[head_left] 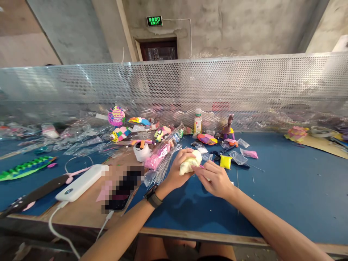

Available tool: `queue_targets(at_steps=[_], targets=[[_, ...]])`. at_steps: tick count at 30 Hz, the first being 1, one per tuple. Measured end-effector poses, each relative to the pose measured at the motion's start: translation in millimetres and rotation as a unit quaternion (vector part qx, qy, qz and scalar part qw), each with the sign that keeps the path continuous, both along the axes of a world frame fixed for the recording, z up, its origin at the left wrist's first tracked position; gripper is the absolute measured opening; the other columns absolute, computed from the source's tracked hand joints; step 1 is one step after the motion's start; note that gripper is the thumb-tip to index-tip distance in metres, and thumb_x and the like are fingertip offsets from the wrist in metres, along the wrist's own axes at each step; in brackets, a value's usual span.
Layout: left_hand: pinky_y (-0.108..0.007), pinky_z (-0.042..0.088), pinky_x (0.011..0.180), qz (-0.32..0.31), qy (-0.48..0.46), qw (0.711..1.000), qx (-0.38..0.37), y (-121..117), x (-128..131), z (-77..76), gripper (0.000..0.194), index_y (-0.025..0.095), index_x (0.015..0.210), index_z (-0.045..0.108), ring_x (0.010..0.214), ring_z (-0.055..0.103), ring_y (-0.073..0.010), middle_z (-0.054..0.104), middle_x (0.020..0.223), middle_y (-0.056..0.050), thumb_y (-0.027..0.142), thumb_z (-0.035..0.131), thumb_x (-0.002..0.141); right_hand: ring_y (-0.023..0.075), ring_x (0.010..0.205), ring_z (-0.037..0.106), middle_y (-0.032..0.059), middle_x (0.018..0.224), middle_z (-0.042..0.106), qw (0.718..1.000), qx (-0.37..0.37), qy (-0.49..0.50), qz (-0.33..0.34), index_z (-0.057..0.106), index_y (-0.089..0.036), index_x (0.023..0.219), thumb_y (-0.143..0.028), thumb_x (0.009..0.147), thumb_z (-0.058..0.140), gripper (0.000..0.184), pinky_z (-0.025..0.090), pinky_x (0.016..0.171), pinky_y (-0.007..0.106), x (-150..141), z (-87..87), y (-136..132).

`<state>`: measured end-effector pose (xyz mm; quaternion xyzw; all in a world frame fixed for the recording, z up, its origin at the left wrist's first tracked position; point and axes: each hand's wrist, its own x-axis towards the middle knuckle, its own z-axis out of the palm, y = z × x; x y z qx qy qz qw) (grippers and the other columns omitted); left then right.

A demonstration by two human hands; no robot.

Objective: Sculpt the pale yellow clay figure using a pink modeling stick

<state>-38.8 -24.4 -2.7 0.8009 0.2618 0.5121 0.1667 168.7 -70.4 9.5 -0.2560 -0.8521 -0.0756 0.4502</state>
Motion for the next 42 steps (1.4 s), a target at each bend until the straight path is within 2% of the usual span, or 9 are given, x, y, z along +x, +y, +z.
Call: queue_targets(at_steps=[10, 14, 16, 19, 22, 26, 33, 38, 42], targets=[[-0.051, 0.054, 0.11, 0.047, 0.006, 0.999, 0.025, 4.3, -4.4, 4.0, 0.037, 0.024, 0.118, 0.066, 0.127, 0.064, -0.0286, 0.061, 0.133, -0.011, 0.033, 0.085, 0.088, 0.0249, 0.096, 0.064, 0.0085, 0.122, 0.067, 0.928, -0.262, 0.234, 0.121, 0.055, -0.027, 0.137, -0.015, 0.088, 0.044, 0.051, 0.057, 0.086, 0.044, 13.8, -1.5, 7.0], [-0.051, 0.053, 0.111, 0.04, -0.006, 0.999, 0.028, 13.7, -6.4, 0.6, 0.039, 0.023, 0.122, 0.067, 0.127, 0.064, -0.0292, 0.064, 0.132, -0.012, 0.034, 0.085, 0.089, 0.0227, 0.101, 0.069, 0.0105, 0.14, 0.064, 0.888, -0.332, 0.279, 0.157, 0.049, -0.028, 0.13, -0.026, 0.101, 0.047, 0.029, 0.059, 0.088, 0.041, 7.8, 2.3, 9.0], [-0.051, 0.053, 0.112, 0.034, 0.003, 0.999, 0.013, 18.5, -8.1, -1.2, 0.037, 0.023, 0.122, 0.068, 0.127, 0.064, -0.0289, 0.066, 0.13, -0.012, 0.032, 0.084, 0.089, 0.0209, 0.091, 0.071, 0.0105, 0.125, 0.071, 0.872, -0.364, 0.294, 0.145, 0.051, -0.026, 0.121, -0.042, 0.11, 0.043, 0.021, 0.059, 0.083, 0.038, 6.7, 4.1, 9.7], [-0.05, 0.052, 0.113, 0.013, 0.026, 1.0, -0.011, 24.1, -10.4, -4.8, 0.032, 0.022, 0.118, 0.069, 0.126, 0.065, -0.0278, 0.069, 0.128, -0.012, 0.026, 0.083, 0.089, 0.0173, 0.059, 0.061, 0.0015, 0.073, 0.067, 0.855, -0.424, 0.281, 0.097, 0.057, -0.022, 0.11, -0.064, 0.111, 0.034, 0.048, 0.052, 0.061, 0.031, 8.7, 4.5, 11.5], [-0.049, 0.052, 0.114, -0.01, 0.044, 0.999, -0.007, 27.6, -11.9, -10.0, 0.032, 0.022, 0.115, 0.069, 0.128, 0.065, -0.0271, 0.068, 0.131, -0.012, 0.021, 0.084, 0.087, 0.0139, 0.049, 0.044, -0.0055, 0.056, 0.046, 0.867, -0.429, 0.247, 0.05, 0.066, -0.019, 0.109, -0.07, 0.109, 0.036, 0.059, 0.038, 0.05, 0.027, 12.1, 4.3, 13.0], [-0.051, 0.053, 0.114, -0.035, 0.063, 0.997, 0.001, 27.8, -13.2, -14.0, 0.035, 0.023, 0.118, 0.068, 0.135, 0.062, -0.0284, 0.064, 0.137, -0.012, 0.017, 0.083, 0.087, 0.0133, 0.05, 0.039, -0.0051, 0.058, 0.04, 0.887, -0.403, 0.221, 0.032, 0.071, -0.018, 0.107, -0.069, 0.109, 0.037, 0.061, 0.033, 0.049, 0.028, 12.5, 7.5, 12.1], [-0.053, 0.052, 0.116, -0.046, 0.099, 0.993, 0.045, 14.2, -12.9, -0.1, 0.033, 0.025, 0.12, 0.068, 0.139, 0.059, -0.0317, 0.059, 0.14, -0.013, 0.019, 0.079, 0.089, 0.0117, 0.049, 0.051, -0.0013, 0.074, 0.065, 0.892, -0.382, 0.228, 0.075, 0.06, -0.022, 0.123, -0.062, 0.109, 0.047, 0.044, 0.041, 0.046, 0.025, 2.7, 4.6, 0.3], [-0.051, 0.053, 0.114, -0.052, 0.121, 0.99, 0.05, 6.1, -12.0, 7.8, 0.028, 0.025, 0.12, 0.067, 0.14, 0.058, -0.032, 0.059, 0.141, -0.014, 0.023, 0.075, 0.094, 0.0162, 0.071, 0.072, 0.0077, 0.094, 0.076, 0.919, -0.346, 0.168, 0.086, 0.074, -0.021, 0.097, -0.054, 0.107, 0.058, 0.038, 0.058, 0.06, 0.027, 2.6, 3.3, -2.2], [-0.052, 0.054, 0.113, -0.064, 0.116, 0.99, 0.045, 6.2, -12.7, 8.0, 0.027, 0.025, 0.119, 0.067, 0.137, 0.06, -0.0317, 0.059, 0.14, -0.014, 0.026, 0.077, 0.093, 0.0183, 0.072, 0.075, 0.0066, 0.09, 0.079, 0.928, -0.322, 0.155, 0.107, 0.079, -0.023, 0.105, -0.048, 0.106, 0.064, 0.029, 0.059, 0.058, 0.027, 5.2, 7.6, 0.3]])
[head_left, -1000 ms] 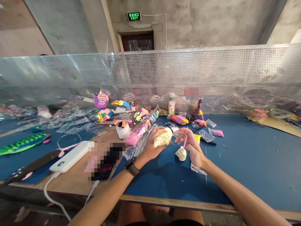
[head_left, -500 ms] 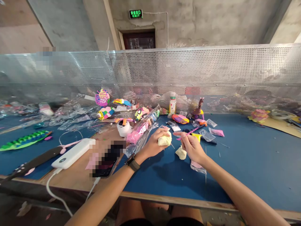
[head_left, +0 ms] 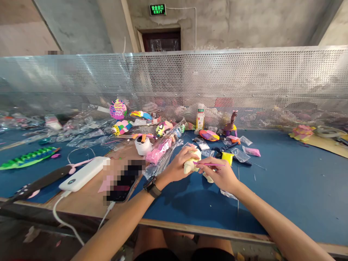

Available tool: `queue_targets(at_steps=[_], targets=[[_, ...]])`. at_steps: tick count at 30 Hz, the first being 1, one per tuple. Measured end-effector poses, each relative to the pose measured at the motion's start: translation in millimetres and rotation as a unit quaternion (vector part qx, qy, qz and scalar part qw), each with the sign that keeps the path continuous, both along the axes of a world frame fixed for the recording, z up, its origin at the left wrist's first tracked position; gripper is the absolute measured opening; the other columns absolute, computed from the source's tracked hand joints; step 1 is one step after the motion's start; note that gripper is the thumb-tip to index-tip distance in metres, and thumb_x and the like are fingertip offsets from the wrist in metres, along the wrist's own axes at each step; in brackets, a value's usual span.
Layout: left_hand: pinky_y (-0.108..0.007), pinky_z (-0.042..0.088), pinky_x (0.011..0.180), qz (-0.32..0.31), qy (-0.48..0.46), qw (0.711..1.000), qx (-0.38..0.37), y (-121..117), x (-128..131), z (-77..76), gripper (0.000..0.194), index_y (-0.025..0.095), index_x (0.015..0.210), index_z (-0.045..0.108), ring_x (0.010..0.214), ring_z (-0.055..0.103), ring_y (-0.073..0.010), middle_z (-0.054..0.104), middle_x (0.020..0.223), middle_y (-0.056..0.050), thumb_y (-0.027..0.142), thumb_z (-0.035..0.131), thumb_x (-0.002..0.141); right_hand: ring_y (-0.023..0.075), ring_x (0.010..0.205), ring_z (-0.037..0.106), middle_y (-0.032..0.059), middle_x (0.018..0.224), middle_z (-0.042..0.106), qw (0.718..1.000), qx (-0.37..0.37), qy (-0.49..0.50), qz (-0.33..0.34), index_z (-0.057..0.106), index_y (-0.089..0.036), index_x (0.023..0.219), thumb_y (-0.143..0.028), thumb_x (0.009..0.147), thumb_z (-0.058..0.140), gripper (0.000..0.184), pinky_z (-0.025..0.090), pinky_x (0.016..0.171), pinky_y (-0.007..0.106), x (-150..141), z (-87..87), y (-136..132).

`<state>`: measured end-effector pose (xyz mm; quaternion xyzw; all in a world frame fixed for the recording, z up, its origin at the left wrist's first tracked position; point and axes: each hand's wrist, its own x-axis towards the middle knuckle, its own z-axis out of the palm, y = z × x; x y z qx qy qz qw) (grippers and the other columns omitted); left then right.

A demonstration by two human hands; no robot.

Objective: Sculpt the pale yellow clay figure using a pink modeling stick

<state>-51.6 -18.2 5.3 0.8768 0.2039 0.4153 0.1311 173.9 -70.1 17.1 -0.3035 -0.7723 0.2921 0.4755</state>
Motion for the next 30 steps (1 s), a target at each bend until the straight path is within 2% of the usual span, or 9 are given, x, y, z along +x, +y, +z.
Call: queue_targets(at_steps=[5, 10, 16, 22, 27, 30], targets=[[-0.053, 0.054, 0.112, -0.014, -0.026, 0.999, -0.021, 2.9, 0.2, -1.7, 0.034, 0.026, 0.12, 0.067, 0.138, 0.06, -0.032, 0.061, 0.139, -0.013, 0.026, 0.082, 0.089, 0.019, 0.078, 0.075, 0.0078, 0.093, 0.079, 0.999, 0.037, -0.003, 0.007, 0.077, -0.022, 0.108, -0.04, 0.109, 0.058, 0.026, 0.058, 0.058, 0.026, -0.7, 4.5, -1.0], [-0.054, 0.048, 0.118, -0.04, -0.031, 0.998, -0.044, 2.8, -0.1, -0.4, 0.046, 0.027, 0.127, 0.064, 0.135, 0.062, -0.0308, 0.067, 0.134, -0.011, 0.022, 0.083, 0.085, 0.019, 0.083, 0.076, 0.0077, 0.098, 0.08, 0.997, 0.079, -0.026, 0.009, 0.076, -0.022, 0.112, -0.032, 0.109, 0.059, 0.02, 0.062, 0.072, 0.03, -1.3, 7.8, -2.8], [-0.045, 0.053, 0.111, -0.009, -0.001, 0.988, -0.153, -2.6, -1.9, 1.9, 0.06, 0.025, 0.135, 0.06, 0.129, 0.066, -0.0295, 0.069, 0.136, -0.009, 0.029, 0.086, 0.082, 0.022, 0.096, 0.077, 0.0105, 0.107, 0.08, 0.99, 0.135, -0.046, 0.012, 0.078, -0.024, 0.108, -0.031, 0.11, 0.056, 0.023, 0.065, 0.081, 0.035, 0.5, 13.0, -2.4], [-0.043, 0.054, 0.108, -0.016, -0.004, 0.985, -0.171, -3.7, -1.5, 2.8, 0.061, 0.024, 0.135, 0.059, 0.129, 0.066, -0.0295, 0.068, 0.138, -0.011, 0.032, 0.088, 0.081, 0.021, 0.088, 0.079, 0.0087, 0.101, 0.083, 0.99, 0.132, -0.029, -0.028, 0.08, -0.024, 0.104, -0.033, 0.108, 0.061, 0.021, 0.065, 0.076, 0.032, -0.9, 9.4, -4.0], [-0.043, 0.056, 0.105, -0.018, -0.01, 0.988, -0.153, -3.2, -1.0, 1.8, 0.061, 0.023, 0.134, 0.059, 0.125, 0.068, -0.0286, 0.069, 0.134, -0.01, 0.029, 0.088, 0.082, 0.0203, 0.081, 0.078, 0.0081, 0.099, 0.084, 0.992, 0.116, -0.024, -0.044, 0.081, -0.024, 0.103, -0.035, 0.106, 0.062, 0.023, 0.063, 0.062, 0.028, -3.2, 5.4, -6.3], [-0.044, 0.056, 0.106, -0.017, -0.011, 0.989, -0.146, -3.2, -0.8, 0.8, 0.061, 0.024, 0.134, 0.059, 0.124, 0.068, -0.0284, 0.069, 0.132, -0.01, 0.027, 0.088, 0.081, 0.0199, 0.076, 0.077, 0.0078, 0.097, 0.084, 0.992, 0.112, -0.031, -0.049, 0.082, -0.023, 0.103, -0.037, 0.106, 0.06, 0.025, 0.064, 0.063, 0.029, -4.2, 4.8, -6.9]])
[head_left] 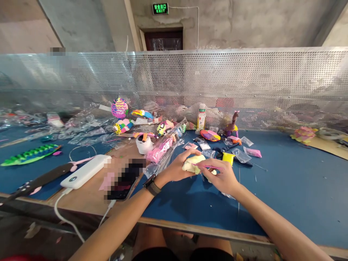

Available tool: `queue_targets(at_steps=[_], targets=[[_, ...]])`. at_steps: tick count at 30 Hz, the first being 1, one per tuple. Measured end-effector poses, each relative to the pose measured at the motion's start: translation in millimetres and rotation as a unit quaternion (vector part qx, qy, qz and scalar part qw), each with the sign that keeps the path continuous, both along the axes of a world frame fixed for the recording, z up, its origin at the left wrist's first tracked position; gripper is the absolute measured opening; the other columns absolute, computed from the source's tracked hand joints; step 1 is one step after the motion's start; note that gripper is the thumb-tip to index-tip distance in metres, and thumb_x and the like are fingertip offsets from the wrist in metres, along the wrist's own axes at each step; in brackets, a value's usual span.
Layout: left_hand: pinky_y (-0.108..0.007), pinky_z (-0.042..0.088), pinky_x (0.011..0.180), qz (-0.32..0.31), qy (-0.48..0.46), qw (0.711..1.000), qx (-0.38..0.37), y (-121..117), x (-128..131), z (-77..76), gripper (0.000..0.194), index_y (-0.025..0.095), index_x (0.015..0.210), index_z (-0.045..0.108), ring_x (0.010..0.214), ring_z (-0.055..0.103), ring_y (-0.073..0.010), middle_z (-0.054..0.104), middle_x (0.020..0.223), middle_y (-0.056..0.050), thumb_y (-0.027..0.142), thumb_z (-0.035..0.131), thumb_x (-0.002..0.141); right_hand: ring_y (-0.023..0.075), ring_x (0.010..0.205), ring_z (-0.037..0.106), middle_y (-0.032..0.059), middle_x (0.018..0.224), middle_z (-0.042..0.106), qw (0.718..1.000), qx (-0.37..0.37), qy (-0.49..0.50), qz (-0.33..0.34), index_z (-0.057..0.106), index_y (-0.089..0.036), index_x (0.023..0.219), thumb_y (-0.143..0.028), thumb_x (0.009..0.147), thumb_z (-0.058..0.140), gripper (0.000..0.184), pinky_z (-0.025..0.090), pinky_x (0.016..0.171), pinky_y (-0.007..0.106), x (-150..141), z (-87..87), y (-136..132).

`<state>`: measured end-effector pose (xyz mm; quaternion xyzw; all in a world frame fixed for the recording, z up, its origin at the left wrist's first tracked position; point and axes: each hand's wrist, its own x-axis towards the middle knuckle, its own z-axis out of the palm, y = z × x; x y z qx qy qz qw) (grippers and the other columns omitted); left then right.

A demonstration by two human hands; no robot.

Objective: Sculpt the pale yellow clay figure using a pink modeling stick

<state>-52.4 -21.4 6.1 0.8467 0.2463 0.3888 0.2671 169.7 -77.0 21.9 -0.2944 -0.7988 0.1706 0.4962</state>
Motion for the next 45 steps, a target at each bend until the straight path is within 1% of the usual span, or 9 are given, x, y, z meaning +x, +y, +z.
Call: queue_targets(at_steps=[6, 11, 20, 24, 29, 33, 36, 42, 45], targets=[[-0.045, 0.053, 0.11, -0.001, 0.0, 1.0, -0.001, -0.6, 0.0, 1.3, 0.06, 0.024, 0.134, 0.06, 0.125, 0.067, -0.029, 0.069, 0.134, -0.01, 0.027, 0.088, 0.081, 0.0196, 0.079, 0.077, 0.0072, 0.094, 0.083, 1.0, 0.021, -0.001, 0.009, 0.078, -0.023, 0.101, -0.029, 0.107, 0.06, 0.021, 0.063, 0.071, 0.03, -1.8, 2.6, -1.6], [-0.043, 0.054, 0.106, -0.012, -0.011, 1.0, -0.001, 0.6, 0.0, 0.6, 0.061, 0.024, 0.134, 0.059, 0.124, 0.067, -0.0289, 0.069, 0.132, -0.01, 0.028, 0.088, 0.081, 0.02, 0.084, 0.078, 0.0082, 0.096, 0.082, 0.999, 0.044, -0.007, 0.028, 0.075, -0.022, 0.102, -0.024, 0.106, 0.058, 0.017, 0.063, 0.076, 0.032, -1.7, 2.9, -1.5], [-0.043, 0.055, 0.103, -0.007, -0.007, 1.0, 0.0, 0.5, -1.7, -0.3, 0.06, 0.024, 0.133, 0.06, 0.121, 0.067, -0.0284, 0.069, 0.131, -0.01, 0.03, 0.089, 0.081, 0.021, 0.088, 0.078, 0.008, 0.097, 0.08, 0.997, 0.055, -0.027, 0.048, 0.073, -0.024, 0.104, -0.022, 0.106, 0.058, 0.015, 0.064, 0.08, 0.034, 1.5, 4.9, -1.8], [-0.044, 0.056, 0.103, -0.007, -0.005, 1.0, 0.017, 1.3, -2.2, 1.8, 0.057, 0.024, 0.13, 0.061, 0.12, 0.068, -0.029, 0.07, 0.129, -0.01, 0.029, 0.089, 0.081, 0.0219, 0.09, 0.078, 0.0085, 0.097, 0.08, 0.995, 0.07, -0.037, 0.062, 0.072, -0.025, 0.106, -0.02, 0.106, 0.056, 0.017, 0.064, 0.079, 0.035, 2.9, 5.7, -1.4], [-0.051, 0.052, 0.112, -0.031, -0.019, 0.997, 0.063, 5.5, -2.5, 1.3, 0.044, 0.024, 0.12, 0.064, 0.125, 0.066, -0.0306, 0.071, 0.127, -0.012, 0.027, 0.088, 0.083, 0.0228, 0.089, 0.076, 0.009, 0.098, 0.08, 0.991, 0.093, -0.071, 0.061, 0.072, -0.025, 0.107, -0.02, 0.105, 0.056, 0.016, 0.063, 0.077, 0.036, 6.8, 5.0, 0.4], [-0.054, 0.05, 0.115, -0.035, -0.026, 0.996, 0.071, 6.3, -2.7, 0.8, 0.039, 0.024, 0.116, 0.066, 0.128, 0.065, -0.0307, 0.07, 0.128, -0.013, 0.026, 0.088, 0.083, 0.0241, 0.093, 0.076, 0.0093, 0.101, 0.08, 0.986, 0.118, -0.098, 0.062, 0.071, -0.025, 0.109, -0.017, 0.104, 0.056, 0.018, 0.064, 0.08, 0.038, 8.8, 5.8, 0.9], [-0.054, 0.049, 0.115, -0.033, -0.028, 0.997, 0.069, 5.8, -2.7, 1.1, 0.036, 0.023, 0.112, 0.066, 0.128, 0.065, -0.0306, 0.069, 0.128, -0.013, 0.026, 0.088, 0.083, 0.0238, 0.09, 0.076, 0.0092, 0.099, 0.08, 0.985, 0.125, -0.111, 0.051, 0.072, -0.025, 0.109, -0.017, 0.104, 0.056, 0.019, 0.064, 0.079, 0.038, 8.5, 8.2, 0.0], [-0.054, 0.05, 0.114, -0.034, -0.025, 0.996, 0.075, 6.5, -2.0, 1.4, 0.034, 0.023, 0.113, 0.066, 0.131, 0.064, -0.0316, 0.069, 0.127, -0.014, 0.03, 0.086, 0.086, 0.0218, 0.087, 0.076, 0.0082, 0.097, 0.08, 0.991, 0.115, -0.064, 0.037, 0.073, -0.025, 0.107, -0.02, 0.105, 0.055, 0.019, 0.063, 0.076, 0.035, 6.7, 8.5, -1.9], [-0.054, 0.05, 0.115, -0.019, -0.029, 0.995, 0.089, 5.5, -2.0, 1.1, 0.034, 0.024, 0.114, 0.064, 0.133, 0.063, -0.0315, 0.068, 0.128, -0.013, 0.03, 0.085, 0.087, 0.0209, 0.081, 0.074, 0.008, 0.093, 0.078, 0.993, 0.103, -0.059, 0.03, 0.073, -0.025, 0.115, -0.026, 0.109, 0.052, 0.022, 0.061, 0.073, 0.034, 6.8, 4.2, -1.7]])
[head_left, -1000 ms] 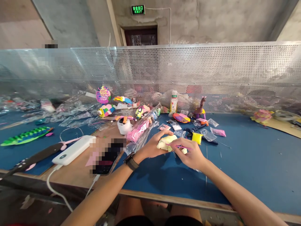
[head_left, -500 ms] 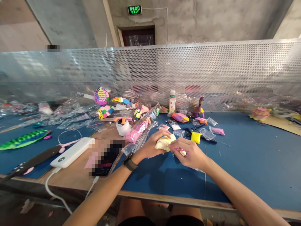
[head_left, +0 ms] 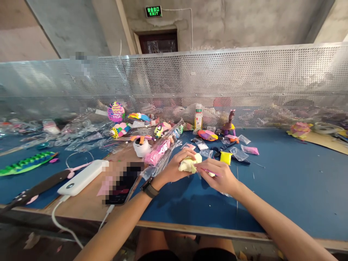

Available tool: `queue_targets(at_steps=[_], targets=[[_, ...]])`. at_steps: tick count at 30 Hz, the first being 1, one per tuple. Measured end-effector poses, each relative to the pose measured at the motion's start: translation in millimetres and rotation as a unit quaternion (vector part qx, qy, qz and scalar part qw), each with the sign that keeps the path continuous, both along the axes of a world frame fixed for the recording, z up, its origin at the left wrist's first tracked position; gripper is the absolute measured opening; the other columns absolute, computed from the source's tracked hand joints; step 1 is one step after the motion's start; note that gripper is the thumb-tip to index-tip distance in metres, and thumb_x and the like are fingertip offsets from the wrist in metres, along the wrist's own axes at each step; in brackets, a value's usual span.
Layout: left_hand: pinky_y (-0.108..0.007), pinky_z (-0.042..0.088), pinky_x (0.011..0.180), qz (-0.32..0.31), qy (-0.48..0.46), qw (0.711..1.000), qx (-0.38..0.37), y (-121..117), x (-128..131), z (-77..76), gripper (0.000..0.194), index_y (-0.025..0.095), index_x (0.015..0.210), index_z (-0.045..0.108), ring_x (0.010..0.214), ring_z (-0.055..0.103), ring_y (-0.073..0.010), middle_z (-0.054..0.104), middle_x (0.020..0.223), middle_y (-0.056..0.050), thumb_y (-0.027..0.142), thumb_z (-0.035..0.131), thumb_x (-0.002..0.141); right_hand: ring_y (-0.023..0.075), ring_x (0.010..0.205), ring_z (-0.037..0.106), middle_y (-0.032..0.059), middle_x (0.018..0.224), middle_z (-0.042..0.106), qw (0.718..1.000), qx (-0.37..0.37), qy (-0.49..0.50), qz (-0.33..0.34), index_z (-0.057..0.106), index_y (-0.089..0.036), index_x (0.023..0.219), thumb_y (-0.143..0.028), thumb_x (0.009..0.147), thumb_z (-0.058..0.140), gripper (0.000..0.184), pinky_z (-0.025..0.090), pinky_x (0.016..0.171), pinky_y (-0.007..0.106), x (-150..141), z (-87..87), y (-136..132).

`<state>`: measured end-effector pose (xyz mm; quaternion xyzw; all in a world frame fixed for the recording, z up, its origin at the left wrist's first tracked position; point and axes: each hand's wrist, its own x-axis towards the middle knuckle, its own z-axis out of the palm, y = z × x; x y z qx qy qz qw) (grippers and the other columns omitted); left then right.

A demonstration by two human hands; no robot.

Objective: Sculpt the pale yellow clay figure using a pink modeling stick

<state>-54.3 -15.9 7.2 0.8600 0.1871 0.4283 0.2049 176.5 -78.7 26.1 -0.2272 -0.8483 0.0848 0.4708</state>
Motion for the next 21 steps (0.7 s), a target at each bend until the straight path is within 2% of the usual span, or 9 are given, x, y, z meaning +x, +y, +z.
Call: queue_targets(at_steps=[2, 4, 7, 9, 12, 16, 21], targets=[[-0.053, 0.052, 0.113, 0.032, -0.003, 0.999, 0.02, -1.6, 0.0, -0.5, 0.035, 0.024, 0.116, 0.063, 0.132, 0.063, -0.031, 0.066, 0.131, -0.013, 0.026, 0.083, 0.088, 0.0199, 0.079, 0.071, 0.0071, 0.09, 0.075, 0.999, -0.032, 0.023, -0.022, 0.07, -0.024, 0.122, -0.031, 0.113, 0.045, 0.027, 0.059, 0.072, 0.033, -1.5, -3.5, 0.6], [-0.052, 0.054, 0.11, 0.074, -0.001, 0.996, 0.053, -3.6, 0.3, -1.3, 0.036, 0.025, 0.119, 0.062, 0.131, 0.063, -0.0307, 0.064, 0.134, -0.012, 0.021, 0.08, 0.088, 0.0192, 0.082, 0.069, 0.0064, 0.093, 0.071, 0.992, -0.085, 0.075, -0.058, 0.064, -0.024, 0.121, -0.035, 0.115, 0.038, 0.029, 0.058, 0.075, 0.032, -5.6, -7.7, 2.1], [-0.051, 0.054, 0.108, 0.123, -0.01, 0.986, 0.111, -7.2, 2.0, -3.4, 0.035, 0.026, 0.12, 0.061, 0.131, 0.062, -0.0306, 0.06, 0.137, -0.012, 0.018, 0.076, 0.089, 0.0219, 0.106, 0.066, 0.0087, 0.113, 0.065, 0.971, -0.145, 0.159, -0.103, 0.05, -0.026, 0.113, -0.046, 0.112, 0.049, 0.02, 0.058, 0.095, 0.037, -15.7, -17.0, 6.4], [-0.051, 0.054, 0.109, 0.15, -0.026, 0.979, 0.132, -10.2, 3.9, -4.6, 0.031, 0.026, 0.122, 0.06, 0.132, 0.061, -0.0303, 0.058, 0.138, -0.012, 0.022, 0.073, 0.093, 0.0251, 0.128, 0.058, 0.0122, 0.132, 0.057, 0.962, -0.171, 0.185, -0.102, 0.041, -0.027, 0.116, -0.054, 0.104, 0.063, 0.037, 0.051, 0.111, 0.044, -22.6, -25.3, 10.0], [-0.05, 0.052, 0.112, 0.171, -0.034, 0.974, 0.147, -15.2, 6.5, -5.0, 0.026, 0.027, 0.123, 0.06, 0.136, 0.057, -0.0299, 0.054, 0.141, -0.012, 0.027, 0.068, 0.098, 0.0266, 0.143, 0.049, 0.0158, 0.152, 0.045, 0.952, -0.239, 0.179, -0.066, 0.035, -0.028, 0.125, -0.059, 0.097, 0.072, 0.056, 0.045, 0.12, 0.048, -29.6, -35.1, 13.6], [-0.048, 0.051, 0.114, 0.158, -0.032, 0.973, 0.168, -19.8, 9.0, -3.9, 0.023, 0.027, 0.124, 0.06, 0.138, 0.055, -0.0287, 0.051, 0.142, -0.012, 0.026, 0.064, 0.101, 0.0263, 0.146, 0.048, 0.0157, 0.159, 0.041, 0.94, -0.288, 0.183, -0.015, 0.034, -0.029, 0.137, -0.062, 0.095, 0.073, 0.066, 0.047, 0.119, 0.047, -32.5, -35.4, 13.2], [-0.047, 0.053, 0.113, 0.15, -0.049, 0.971, 0.181, -20.8, 12.1, -3.3, 0.022, 0.026, 0.122, 0.06, 0.137, 0.056, -0.0286, 0.051, 0.14, -0.011, 0.024, 0.065, 0.1, 0.0255, 0.141, 0.052, 0.014, 0.152, 0.049, 0.947, -0.263, 0.184, -0.025, 0.038, -0.028, 0.135, -0.059, 0.097, 0.072, 0.059, 0.045, 0.121, 0.048, -32.0, -31.2, 12.0]])
